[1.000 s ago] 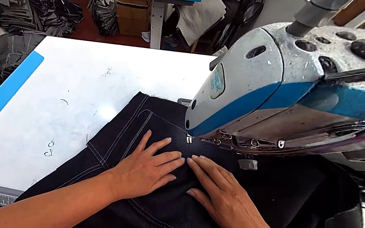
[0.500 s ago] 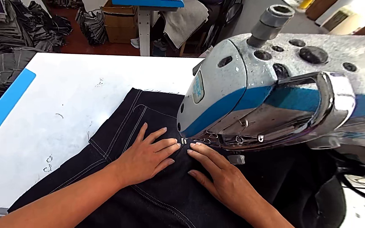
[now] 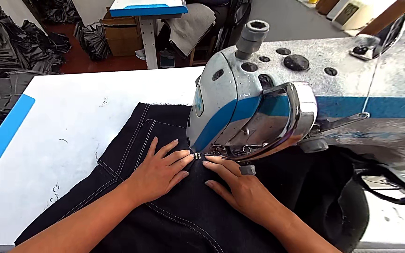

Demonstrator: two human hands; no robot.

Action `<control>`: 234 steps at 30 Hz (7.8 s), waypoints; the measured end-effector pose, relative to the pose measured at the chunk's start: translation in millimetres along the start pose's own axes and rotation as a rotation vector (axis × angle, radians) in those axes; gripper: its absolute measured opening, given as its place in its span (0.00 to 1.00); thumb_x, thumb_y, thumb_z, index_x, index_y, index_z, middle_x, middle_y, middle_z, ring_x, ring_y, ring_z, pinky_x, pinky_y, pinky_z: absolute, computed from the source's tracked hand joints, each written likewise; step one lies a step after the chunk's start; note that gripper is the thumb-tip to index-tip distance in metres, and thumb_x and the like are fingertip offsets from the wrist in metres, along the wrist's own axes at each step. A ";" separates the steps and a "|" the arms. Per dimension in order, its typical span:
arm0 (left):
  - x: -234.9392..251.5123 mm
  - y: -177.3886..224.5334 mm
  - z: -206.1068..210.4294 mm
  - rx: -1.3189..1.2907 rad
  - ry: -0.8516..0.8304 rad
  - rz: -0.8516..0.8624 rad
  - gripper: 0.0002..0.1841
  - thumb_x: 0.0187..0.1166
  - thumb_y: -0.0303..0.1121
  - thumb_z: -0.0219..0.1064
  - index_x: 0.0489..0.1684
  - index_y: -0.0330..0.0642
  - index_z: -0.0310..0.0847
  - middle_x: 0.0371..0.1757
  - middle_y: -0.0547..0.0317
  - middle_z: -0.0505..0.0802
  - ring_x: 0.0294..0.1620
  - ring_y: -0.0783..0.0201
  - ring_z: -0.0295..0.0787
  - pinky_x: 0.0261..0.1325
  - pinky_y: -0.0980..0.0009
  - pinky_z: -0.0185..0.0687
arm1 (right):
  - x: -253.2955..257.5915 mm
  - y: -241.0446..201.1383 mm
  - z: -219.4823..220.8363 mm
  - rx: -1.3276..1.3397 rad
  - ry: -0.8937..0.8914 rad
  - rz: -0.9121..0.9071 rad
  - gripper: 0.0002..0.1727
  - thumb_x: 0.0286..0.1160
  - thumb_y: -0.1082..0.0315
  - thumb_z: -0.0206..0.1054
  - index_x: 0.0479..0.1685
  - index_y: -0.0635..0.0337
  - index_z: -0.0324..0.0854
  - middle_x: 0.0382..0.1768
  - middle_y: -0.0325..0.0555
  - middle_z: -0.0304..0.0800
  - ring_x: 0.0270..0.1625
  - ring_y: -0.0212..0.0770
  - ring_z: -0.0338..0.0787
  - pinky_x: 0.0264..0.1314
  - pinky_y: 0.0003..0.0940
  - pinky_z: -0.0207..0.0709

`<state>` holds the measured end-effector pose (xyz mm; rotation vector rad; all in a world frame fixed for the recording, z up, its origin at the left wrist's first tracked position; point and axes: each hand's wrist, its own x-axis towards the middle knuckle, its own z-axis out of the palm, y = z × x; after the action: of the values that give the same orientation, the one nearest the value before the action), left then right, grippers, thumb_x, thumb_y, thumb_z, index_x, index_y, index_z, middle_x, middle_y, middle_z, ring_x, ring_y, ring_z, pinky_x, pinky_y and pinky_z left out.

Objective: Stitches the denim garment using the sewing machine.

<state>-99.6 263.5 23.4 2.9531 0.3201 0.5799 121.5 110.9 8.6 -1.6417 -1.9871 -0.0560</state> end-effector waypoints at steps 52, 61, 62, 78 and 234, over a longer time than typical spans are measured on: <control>-10.5 8.2 -9.8 -0.102 -0.156 -0.015 0.27 0.88 0.58 0.50 0.82 0.67 0.76 0.85 0.68 0.78 0.92 0.44 0.57 0.83 0.19 0.37 | -4.2 -42.6 -27.8 0.092 -0.050 -0.104 0.19 0.89 0.56 0.56 0.54 0.56 0.90 0.59 0.43 0.92 0.68 0.40 0.89 0.71 0.32 0.82; -10.9 -2.0 -11.8 -0.321 -0.079 -0.060 0.17 0.88 0.35 0.58 0.66 0.54 0.90 0.73 0.67 0.89 0.88 0.50 0.68 0.87 0.26 0.40 | -7.3 -32.3 -11.6 -0.161 -0.049 -0.200 0.19 0.80 0.72 0.54 0.58 0.59 0.91 0.63 0.48 0.93 0.69 0.48 0.90 0.72 0.39 0.82; -11.4 -1.7 -11.7 -0.269 -0.098 -0.026 0.18 0.88 0.35 0.58 0.69 0.56 0.89 0.75 0.68 0.88 0.89 0.50 0.66 0.86 0.25 0.41 | -7.9 -34.0 -12.6 -0.184 -0.061 -0.217 0.19 0.79 0.74 0.55 0.58 0.59 0.91 0.63 0.50 0.93 0.69 0.49 0.90 0.71 0.40 0.83; -26.2 61.7 -23.4 0.125 -0.076 0.187 0.13 0.83 0.34 0.59 0.50 0.39 0.89 0.48 0.51 0.94 0.53 0.53 0.92 0.59 0.62 0.86 | -16.2 -38.2 -15.2 -0.124 -0.026 -0.261 0.19 0.79 0.79 0.54 0.53 0.60 0.93 0.57 0.46 0.95 0.64 0.44 0.92 0.71 0.36 0.82; -20.6 6.6 -6.6 -0.162 -0.110 0.151 0.21 0.91 0.51 0.51 0.74 0.67 0.83 0.82 0.65 0.81 0.89 0.53 0.67 0.88 0.33 0.50 | -28.0 1.5 -21.2 0.107 -0.156 -0.324 0.22 0.92 0.52 0.54 0.67 0.53 0.87 0.74 0.43 0.86 0.83 0.41 0.77 0.88 0.38 0.67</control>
<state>-119.6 252.9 23.1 2.8532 0.0372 0.4343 133.8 78.3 13.8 -1.2793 -2.3162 0.0583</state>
